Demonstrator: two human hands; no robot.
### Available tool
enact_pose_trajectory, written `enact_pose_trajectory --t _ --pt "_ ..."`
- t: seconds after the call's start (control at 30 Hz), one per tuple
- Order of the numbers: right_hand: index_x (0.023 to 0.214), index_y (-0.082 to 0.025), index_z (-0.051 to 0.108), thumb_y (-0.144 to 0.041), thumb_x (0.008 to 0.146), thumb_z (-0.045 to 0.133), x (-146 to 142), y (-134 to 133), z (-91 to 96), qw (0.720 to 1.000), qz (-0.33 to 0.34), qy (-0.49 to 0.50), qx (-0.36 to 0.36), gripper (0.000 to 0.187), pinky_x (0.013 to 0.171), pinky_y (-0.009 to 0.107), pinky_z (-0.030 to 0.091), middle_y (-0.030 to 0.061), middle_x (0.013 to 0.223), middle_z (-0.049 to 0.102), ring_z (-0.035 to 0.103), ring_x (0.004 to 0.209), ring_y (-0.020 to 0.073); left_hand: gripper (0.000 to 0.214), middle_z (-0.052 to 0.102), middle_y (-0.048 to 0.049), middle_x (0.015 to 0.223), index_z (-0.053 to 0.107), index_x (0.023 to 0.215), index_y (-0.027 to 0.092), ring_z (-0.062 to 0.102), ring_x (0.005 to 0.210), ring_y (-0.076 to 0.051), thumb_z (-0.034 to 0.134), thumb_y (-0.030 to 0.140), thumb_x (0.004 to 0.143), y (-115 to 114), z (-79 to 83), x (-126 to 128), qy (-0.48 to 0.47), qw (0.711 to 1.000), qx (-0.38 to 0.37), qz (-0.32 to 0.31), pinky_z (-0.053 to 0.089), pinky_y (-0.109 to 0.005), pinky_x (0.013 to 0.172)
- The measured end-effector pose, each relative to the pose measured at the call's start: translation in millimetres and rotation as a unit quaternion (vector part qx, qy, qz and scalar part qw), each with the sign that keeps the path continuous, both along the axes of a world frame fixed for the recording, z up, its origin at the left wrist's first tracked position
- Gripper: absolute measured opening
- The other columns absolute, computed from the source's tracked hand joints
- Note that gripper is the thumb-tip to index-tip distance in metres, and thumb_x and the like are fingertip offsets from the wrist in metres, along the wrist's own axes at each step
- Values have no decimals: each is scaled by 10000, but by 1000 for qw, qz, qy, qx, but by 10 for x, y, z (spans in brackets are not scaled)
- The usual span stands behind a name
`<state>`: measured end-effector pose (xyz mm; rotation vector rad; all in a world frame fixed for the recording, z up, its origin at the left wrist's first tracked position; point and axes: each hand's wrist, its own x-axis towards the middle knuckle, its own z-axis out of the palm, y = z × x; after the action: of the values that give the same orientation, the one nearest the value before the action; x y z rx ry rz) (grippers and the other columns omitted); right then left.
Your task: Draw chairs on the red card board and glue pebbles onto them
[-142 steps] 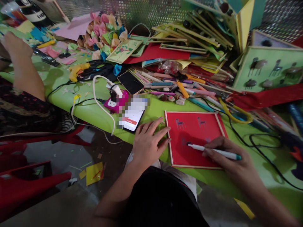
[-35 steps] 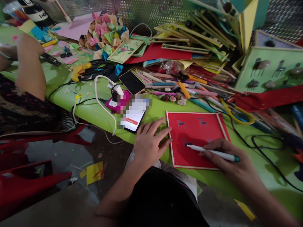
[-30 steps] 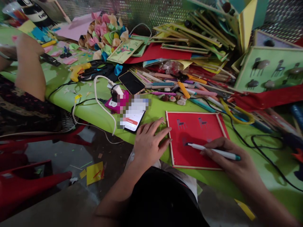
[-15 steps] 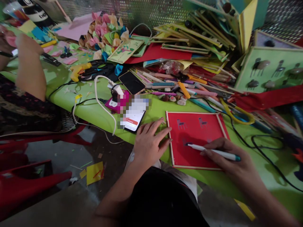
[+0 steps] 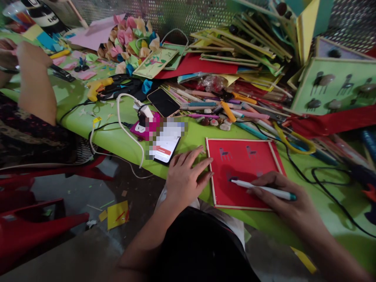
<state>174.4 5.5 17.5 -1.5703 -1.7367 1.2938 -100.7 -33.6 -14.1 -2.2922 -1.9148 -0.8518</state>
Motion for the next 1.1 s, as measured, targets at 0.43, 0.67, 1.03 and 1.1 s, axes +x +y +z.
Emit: enact_pose_trajectory --t 0.43,0.67,1.03,1.1 --pt "859 -229 711 -551 770 841 110 5 -58 997 -58 41 -22 358 600 257 451 43 770 764 662 689 193 319 619 -9 1503 685 1316 347 632 1237 -261 641 406 1005 4 0 -2 -2 1000 4 -1 473 -455 998" --pt "859 -223 708 -515 775 852 107 -9 -43 998 -50 35 -29 336 601 260 449 40 771 755 651 692 189 323 618 -14 1503 691 1312 344 636 1230 -261 648 407 998 5 -1 -3 0 1000 3 -3 476 -454 1005" --pt "825 -215 721 -547 763 834 15 6 14 999 -35 -5 -4 357 542 263 400 28 719 709 584 621 173 325 608 -14 1512 690 1316 347 627 1252 -260 643 402 999 -2 20 -4 1 1000 -8 1 478 -458 1022" --pt "821 -224 708 -559 777 815 46 11 -6 999 -33 -10 -1 354 547 269 400 24 719 714 597 631 184 325 616 -18 1505 692 1312 343 632 1246 -262 650 399 995 -2 20 -3 -1 1000 -9 1 479 -458 1016"
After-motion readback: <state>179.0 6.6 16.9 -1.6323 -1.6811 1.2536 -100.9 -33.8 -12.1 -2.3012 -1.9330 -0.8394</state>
